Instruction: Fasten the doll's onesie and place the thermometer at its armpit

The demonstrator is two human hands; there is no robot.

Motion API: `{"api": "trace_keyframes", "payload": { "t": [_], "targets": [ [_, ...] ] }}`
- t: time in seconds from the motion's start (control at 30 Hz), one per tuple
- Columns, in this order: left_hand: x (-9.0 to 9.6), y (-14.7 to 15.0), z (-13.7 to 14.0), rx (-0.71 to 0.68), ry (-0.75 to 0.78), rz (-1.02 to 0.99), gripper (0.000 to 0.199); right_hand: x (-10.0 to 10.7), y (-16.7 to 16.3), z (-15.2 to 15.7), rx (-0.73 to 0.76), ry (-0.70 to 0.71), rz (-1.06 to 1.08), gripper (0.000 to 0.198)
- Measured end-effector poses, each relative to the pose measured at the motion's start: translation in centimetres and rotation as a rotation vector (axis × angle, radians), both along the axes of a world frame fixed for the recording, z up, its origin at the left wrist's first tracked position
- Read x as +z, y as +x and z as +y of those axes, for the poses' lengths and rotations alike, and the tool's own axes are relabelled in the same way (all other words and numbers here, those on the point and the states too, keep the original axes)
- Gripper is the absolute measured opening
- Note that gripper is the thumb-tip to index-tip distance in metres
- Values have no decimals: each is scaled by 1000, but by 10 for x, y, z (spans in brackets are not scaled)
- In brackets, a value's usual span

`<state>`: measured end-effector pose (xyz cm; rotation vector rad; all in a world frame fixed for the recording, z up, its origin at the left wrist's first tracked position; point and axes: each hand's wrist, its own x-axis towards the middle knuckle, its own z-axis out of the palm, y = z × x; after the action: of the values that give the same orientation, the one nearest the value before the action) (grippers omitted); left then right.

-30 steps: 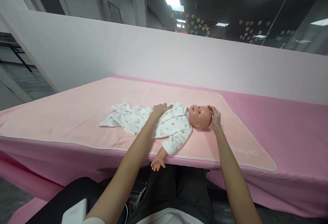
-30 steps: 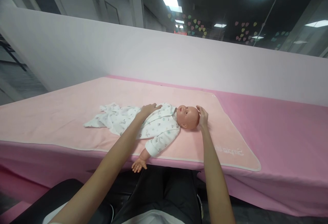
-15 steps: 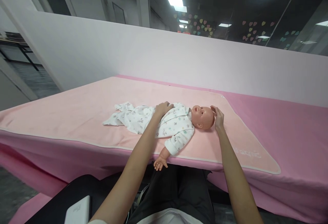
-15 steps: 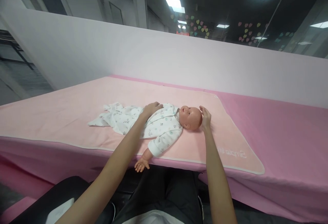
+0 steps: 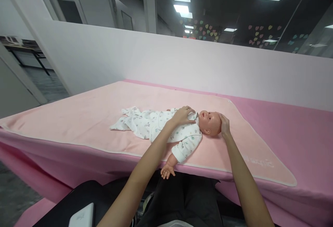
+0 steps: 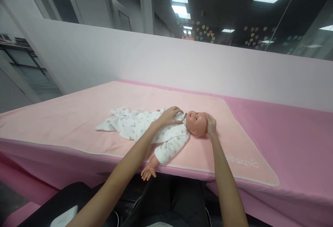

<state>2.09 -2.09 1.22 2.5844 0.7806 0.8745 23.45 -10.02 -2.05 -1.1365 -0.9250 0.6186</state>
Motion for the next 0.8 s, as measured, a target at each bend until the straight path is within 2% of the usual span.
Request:
{"api": "trace_keyframes", "payload": {
  "t": [0.07,0.17,0.3,0.37,0.4,0.47,0.57,0.7,0.8],
  "targets": [
    [-3,3,-2,42,34,31,39,-2,2,1,1,-8,-29,31],
    [-7,4,4,89,-44,-58,29,-6,7,2,-99,-2,-125,34],
    [-13,0,21,159,-333,-325,37,-1,5,-7,-479,181,-513,32],
    [-17,-2,29,175,-503,-443,38,9,-8,-12,-538,251,-759,27],
    [-19,-3,31,170,-571,-488,38,15,-17,-13,-500,259,-891,24],
    [-22,-4,35,141,-654,-553,37,27,-39,-9,-331,222,-1160,23],
    [-25,-3,36,117,-681,-603,37,38,-69,12,-173,110,-1432,23],
    [-27,-3,34,147,-637,-600,39,36,-88,44,-99,-35,-1497,31],
    [-27,-5,31,154,-581,-597,41,35,-89,50,-73,-38,-1501,40]
  ]
}}
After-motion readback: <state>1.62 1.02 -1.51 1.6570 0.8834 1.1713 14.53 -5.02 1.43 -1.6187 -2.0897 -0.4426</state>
